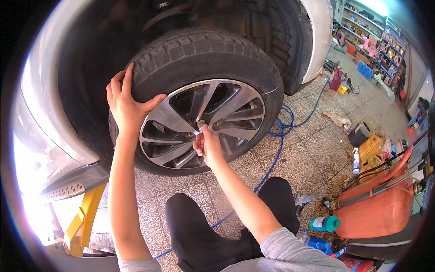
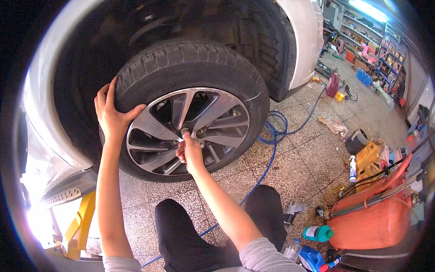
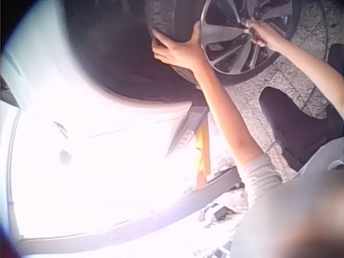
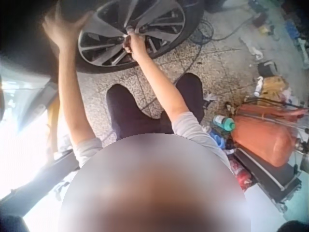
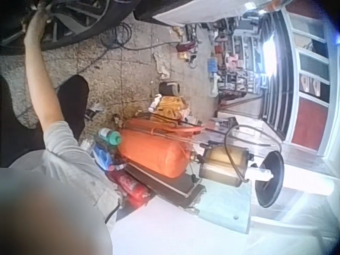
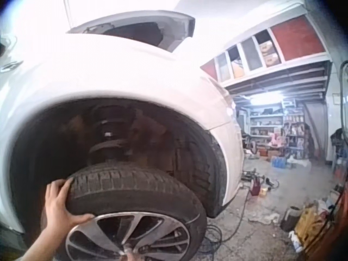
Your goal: The person mounts a tire onto a car wheel hub, hand-tightens the lug nuts, and then uses an impact wrench to fully tighten them.
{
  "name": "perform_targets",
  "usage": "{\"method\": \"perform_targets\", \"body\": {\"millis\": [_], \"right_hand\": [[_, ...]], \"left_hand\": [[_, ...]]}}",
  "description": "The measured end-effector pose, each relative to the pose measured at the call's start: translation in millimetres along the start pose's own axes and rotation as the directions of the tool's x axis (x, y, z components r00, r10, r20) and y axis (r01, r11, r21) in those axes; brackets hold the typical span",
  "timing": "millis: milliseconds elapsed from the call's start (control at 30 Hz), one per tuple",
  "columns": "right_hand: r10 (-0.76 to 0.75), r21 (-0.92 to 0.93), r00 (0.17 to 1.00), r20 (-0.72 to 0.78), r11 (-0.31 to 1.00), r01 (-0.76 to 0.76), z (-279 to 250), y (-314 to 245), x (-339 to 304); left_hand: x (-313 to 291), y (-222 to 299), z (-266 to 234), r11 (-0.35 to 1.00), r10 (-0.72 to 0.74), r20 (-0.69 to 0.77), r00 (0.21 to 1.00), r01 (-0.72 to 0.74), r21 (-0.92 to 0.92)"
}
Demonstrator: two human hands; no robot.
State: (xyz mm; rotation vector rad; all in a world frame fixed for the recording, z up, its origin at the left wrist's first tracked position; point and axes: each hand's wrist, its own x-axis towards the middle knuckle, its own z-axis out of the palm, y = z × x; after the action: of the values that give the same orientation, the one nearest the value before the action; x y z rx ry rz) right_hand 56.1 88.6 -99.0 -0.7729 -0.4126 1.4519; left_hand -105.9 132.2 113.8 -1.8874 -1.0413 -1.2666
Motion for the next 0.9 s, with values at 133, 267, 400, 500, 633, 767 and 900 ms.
{"method": "perform_targets", "body": {"millis": [133, 267, 400, 500, 633, 767, 900], "right_hand": [[-0.34, -0.509, 0.94, -0.024, 0.813, 0.281, -1, 0, 0], [-0.732, -0.974, 0.678, 0.071, 0.096, 0.205, -1, 10, 7], [-0.461, -0.657, 0.885, -0.056, 0.685, 0.315, 0, 21, 14], [-0.299, -0.252, 0.948, -0.104, 0.93, 0.266, 2, 21, 13], [-0.625, -0.89, 0.78, 0.025, 0.342, 0.302, 1, 6, 7], [-0.719, -0.947, 0.685, 0.119, 0.125, 0.297, 2, 0, 5], [-0.663, -0.748, 0.747, 0.049, 0.471, 0.468, 6, 6, 8]], "left_hand": [[1, 1, 0, 1.0, 0.007, -0.008, 1.0, -0.007, -0.003], [3, 5, 1, 1.0, 0.009, -0.004, 1.0, -0.009, -0.002], [4, 5, 0, 1.0, 0.006, 0.002, 1.0, -0.006, 0.002], [2, 3, 1, 1.0, 0.023, -0.007, 1.0, -0.023, 0.003], [0, 3, 0, 1.0, 0.004, 0.007, 1.0, -0.004, 0.007], [6, 6, -1, 1.0, 0.027, -0.001, 1.0, -0.027, 0.007], [11, 5, -2, 1.0, 0.03, 0.021, 0.999, -0.03, 0.003]]}}
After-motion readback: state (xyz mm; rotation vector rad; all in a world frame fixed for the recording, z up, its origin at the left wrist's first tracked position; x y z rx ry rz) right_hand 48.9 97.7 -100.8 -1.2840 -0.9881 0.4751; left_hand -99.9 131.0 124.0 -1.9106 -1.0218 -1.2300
